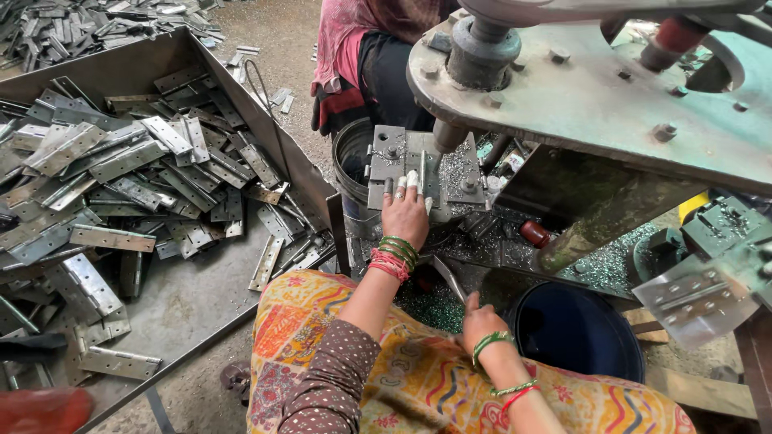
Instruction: The person operates a manual punching machine to process metal brackets. They pick brackets from a bin, place them under the press, pull a lever to punch holes, and then remove the finished pieces.
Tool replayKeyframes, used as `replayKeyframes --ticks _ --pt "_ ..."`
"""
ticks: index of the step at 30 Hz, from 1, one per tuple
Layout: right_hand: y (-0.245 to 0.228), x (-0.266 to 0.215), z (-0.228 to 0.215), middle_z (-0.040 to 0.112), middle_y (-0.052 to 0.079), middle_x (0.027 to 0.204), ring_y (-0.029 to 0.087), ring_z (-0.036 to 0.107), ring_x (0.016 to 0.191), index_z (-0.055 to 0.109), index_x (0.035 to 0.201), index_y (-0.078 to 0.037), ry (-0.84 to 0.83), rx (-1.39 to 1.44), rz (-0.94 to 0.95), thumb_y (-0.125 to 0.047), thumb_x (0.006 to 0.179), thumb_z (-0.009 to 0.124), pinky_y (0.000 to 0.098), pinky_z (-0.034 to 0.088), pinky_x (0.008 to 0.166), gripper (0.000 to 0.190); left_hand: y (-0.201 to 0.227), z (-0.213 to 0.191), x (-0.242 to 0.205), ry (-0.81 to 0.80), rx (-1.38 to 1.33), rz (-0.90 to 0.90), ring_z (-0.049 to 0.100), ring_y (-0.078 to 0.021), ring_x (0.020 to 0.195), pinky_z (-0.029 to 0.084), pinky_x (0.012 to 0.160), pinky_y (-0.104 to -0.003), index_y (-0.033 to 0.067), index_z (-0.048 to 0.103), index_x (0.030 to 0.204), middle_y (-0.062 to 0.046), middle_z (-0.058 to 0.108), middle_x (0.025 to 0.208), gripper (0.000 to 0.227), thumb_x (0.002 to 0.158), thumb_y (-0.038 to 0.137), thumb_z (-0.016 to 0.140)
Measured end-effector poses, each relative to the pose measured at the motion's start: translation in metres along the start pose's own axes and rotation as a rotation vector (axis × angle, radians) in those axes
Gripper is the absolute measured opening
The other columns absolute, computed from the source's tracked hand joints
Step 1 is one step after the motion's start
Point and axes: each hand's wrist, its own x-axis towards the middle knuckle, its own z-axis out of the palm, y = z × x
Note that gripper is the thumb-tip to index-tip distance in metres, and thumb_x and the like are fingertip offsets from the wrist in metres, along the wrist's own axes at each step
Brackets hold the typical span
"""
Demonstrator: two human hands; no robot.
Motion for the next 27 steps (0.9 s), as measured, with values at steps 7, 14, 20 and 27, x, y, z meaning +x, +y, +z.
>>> replayKeyframes --ticks 7,14,20,27 --pt "0.016 0.017 0.024 0.062 0.033 0.12 0.042 0.067 0.108 0.019 0.151 0.009 -0.168 0.028 -0.084 -0.049 0.082 0.084 0.0439 0.058 0.092 0.111 0.001 0.0 0.004 0.033 -0.063 -0.01 0.048 -0.0308 0.14 0.036 0.114 -0.052 0.0034 0.071 0.119 -0.015 0.056 0.143 0.033 0.101 0.022 0.051" --pt "0.01 0.016 -0.01 0.067 0.023 0.121 0.038 0.073 0.104 0.037 0.145 0.0 0.038 0.023 -0.033 -0.053 0.087 0.075 0.0451 0.061 0.088 0.087 0.0 0.01 0.002 0.087 -0.003 0.025 0.05 -0.0308 0.138 0.036 0.114 -0.051 0.0039 0.072 0.112 -0.015 0.058 0.139 0.031 0.095 0.02 0.053" --pt "-0.005 0.003 0.036 0.047 0.035 0.137 0.042 0.065 0.116 -0.002 0.161 -0.001 -0.291 0.075 0.089 -0.049 0.086 0.082 0.0416 0.056 0.098 0.122 -0.003 0.004 -0.003 0.088 -0.092 0.004 0.05 -0.033 0.136 0.036 0.111 -0.053 0.0018 0.072 0.108 -0.017 0.058 0.141 0.032 0.1 0.025 0.052" --pt "-0.001 -0.006 0.002 0.057 0.03 0.129 0.04 0.069 0.111 0.012 0.158 0.0 -0.148 0.037 0.016 -0.051 0.085 0.08 0.043 0.058 0.094 0.112 0.002 0.011 0.003 0.116 0.023 0.03 0.051 -0.0301 0.136 0.035 0.116 -0.05 0.0029 0.072 0.114 -0.015 0.06 0.137 0.033 0.096 0.021 0.051"
